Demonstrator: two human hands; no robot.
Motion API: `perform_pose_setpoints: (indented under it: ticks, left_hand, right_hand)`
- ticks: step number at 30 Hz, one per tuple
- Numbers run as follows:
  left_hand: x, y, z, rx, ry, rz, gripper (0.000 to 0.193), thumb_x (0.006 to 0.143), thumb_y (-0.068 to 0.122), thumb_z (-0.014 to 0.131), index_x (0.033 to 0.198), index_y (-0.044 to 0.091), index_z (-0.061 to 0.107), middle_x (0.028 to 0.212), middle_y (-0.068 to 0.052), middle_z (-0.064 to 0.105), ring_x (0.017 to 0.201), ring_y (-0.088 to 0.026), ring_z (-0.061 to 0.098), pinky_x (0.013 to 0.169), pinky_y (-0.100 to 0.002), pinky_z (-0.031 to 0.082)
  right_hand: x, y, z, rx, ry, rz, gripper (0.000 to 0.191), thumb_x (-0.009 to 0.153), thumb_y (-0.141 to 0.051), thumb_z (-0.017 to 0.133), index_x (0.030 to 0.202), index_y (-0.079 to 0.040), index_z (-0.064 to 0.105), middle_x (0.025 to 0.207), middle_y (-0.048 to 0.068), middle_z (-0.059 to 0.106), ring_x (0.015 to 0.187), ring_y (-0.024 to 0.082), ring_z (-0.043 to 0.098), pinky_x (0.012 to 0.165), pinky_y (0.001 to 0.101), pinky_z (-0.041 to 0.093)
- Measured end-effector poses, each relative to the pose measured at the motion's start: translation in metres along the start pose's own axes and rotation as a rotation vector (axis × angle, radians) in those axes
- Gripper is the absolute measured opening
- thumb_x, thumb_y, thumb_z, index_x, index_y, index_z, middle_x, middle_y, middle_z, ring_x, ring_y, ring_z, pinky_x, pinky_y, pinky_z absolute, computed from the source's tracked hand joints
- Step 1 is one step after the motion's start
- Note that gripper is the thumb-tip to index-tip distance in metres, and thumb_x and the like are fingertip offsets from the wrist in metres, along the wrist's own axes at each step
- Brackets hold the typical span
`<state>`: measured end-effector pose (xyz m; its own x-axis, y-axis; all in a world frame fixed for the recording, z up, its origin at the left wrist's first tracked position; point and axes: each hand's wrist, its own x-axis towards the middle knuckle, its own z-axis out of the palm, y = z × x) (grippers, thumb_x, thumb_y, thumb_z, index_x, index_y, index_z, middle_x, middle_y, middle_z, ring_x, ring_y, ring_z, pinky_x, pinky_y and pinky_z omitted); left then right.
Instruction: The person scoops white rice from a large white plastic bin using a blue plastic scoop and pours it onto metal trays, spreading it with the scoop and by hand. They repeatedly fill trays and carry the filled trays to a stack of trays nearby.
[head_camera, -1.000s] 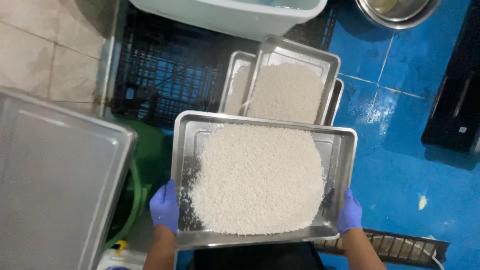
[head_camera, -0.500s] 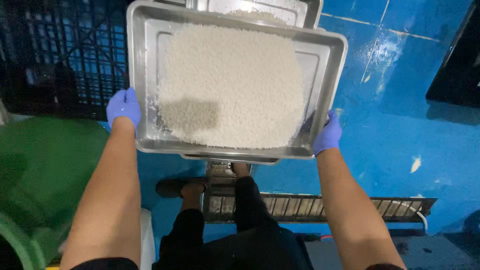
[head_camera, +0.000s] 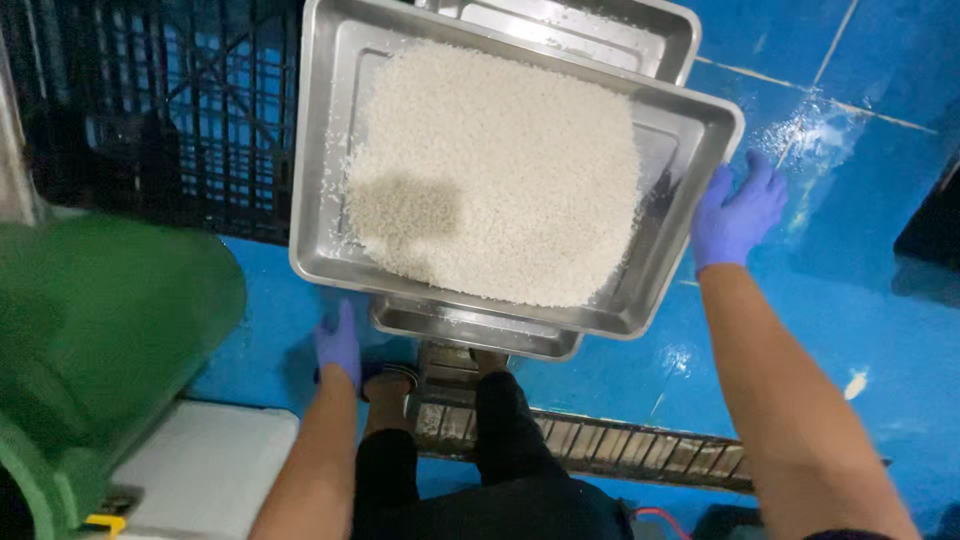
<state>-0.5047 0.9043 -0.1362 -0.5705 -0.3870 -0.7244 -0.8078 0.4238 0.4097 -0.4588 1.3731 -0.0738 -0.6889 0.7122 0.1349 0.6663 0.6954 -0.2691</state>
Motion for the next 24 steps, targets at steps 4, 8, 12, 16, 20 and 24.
perform_pose_setpoints:
  ticks: [4, 8, 12, 16, 20, 24]
  left_hand:
    - [-0.024, -0.051, 0.046, -0.435, -0.291, -0.595, 0.054, 0.096, 0.047, 0.056, 0.143, 0.021, 0.049, 0.134, -0.006, 0.061, 0.109, -0.03, 0.064, 0.085, -0.052, 0.054]
    - [-0.028, -0.067, 0.088, -0.639, -0.23, -0.489, 0.048, 0.106, 0.04, 0.05, 0.14, 0.006, 0.053, 0.124, -0.016, 0.066, 0.095, -0.032, 0.069, 0.077, -0.045, 0.059]
    - [-0.026, -0.069, 0.1, -0.707, -0.147, -0.456, 0.043, 0.107, 0.032, 0.048, 0.142, 0.006, 0.048, 0.124, -0.02, 0.063, 0.099, -0.034, 0.07, 0.084, -0.049, 0.063]
    - [-0.029, -0.07, 0.098, -0.787, -0.174, -0.502, 0.043, 0.105, 0.03, 0.044, 0.143, 0.013, 0.042, 0.131, -0.012, 0.061, 0.107, -0.034, 0.07, 0.09, -0.051, 0.06]
    - [-0.024, -0.077, 0.098, -0.738, -0.195, -0.49, 0.045, 0.105, 0.03, 0.046, 0.146, 0.01, 0.043, 0.131, -0.016, 0.061, 0.107, -0.036, 0.068, 0.09, -0.051, 0.06]
    - [-0.025, -0.071, 0.08, -0.29, -0.17, -0.231, 0.042, 0.103, 0.026, 0.055, 0.138, 0.006, 0.048, 0.126, -0.02, 0.064, 0.105, -0.035, 0.067, 0.095, -0.048, 0.057]
  right_hand:
    - [0.089, -0.023, 0.044, -0.034, -0.391, -0.078, 0.041, 0.107, -0.028, 0.063, 0.14, -0.004, 0.06, 0.119, 0.023, 0.07, 0.114, 0.045, 0.059, 0.097, 0.0543, 0.046]
    - [0.137, -0.039, 0.089, -0.076, -0.738, -0.045, 0.031, 0.105, -0.022, 0.061, 0.118, 0.005, 0.068, 0.111, 0.027, 0.07, 0.102, 0.044, 0.067, 0.09, 0.0528, 0.052]
    - [0.144, -0.047, 0.113, -0.669, -0.662, -0.852, 0.017, 0.105, -0.012, 0.07, 0.094, -0.003, 0.079, 0.096, 0.022, 0.076, 0.091, 0.041, 0.072, 0.072, 0.0512, 0.056]
    - [0.14, -0.054, 0.116, 0.247, -0.588, 0.158, 0.019, 0.091, -0.011, 0.076, 0.104, 0.002, 0.075, 0.097, 0.014, 0.075, 0.086, 0.023, 0.072, 0.073, 0.0364, 0.055]
    - [0.131, -0.061, 0.107, 0.325, -0.53, 0.166, 0.028, 0.096, -0.013, 0.073, 0.119, 0.003, 0.072, 0.107, 0.014, 0.075, 0.095, 0.022, 0.073, 0.08, 0.0333, 0.057]
    - [0.076, -0.054, 0.076, 0.02, -0.167, -0.135, 0.056, 0.111, -0.027, 0.066, 0.154, 0.003, 0.044, 0.149, 0.031, 0.048, 0.133, 0.046, 0.05, 0.106, 0.0484, 0.048]
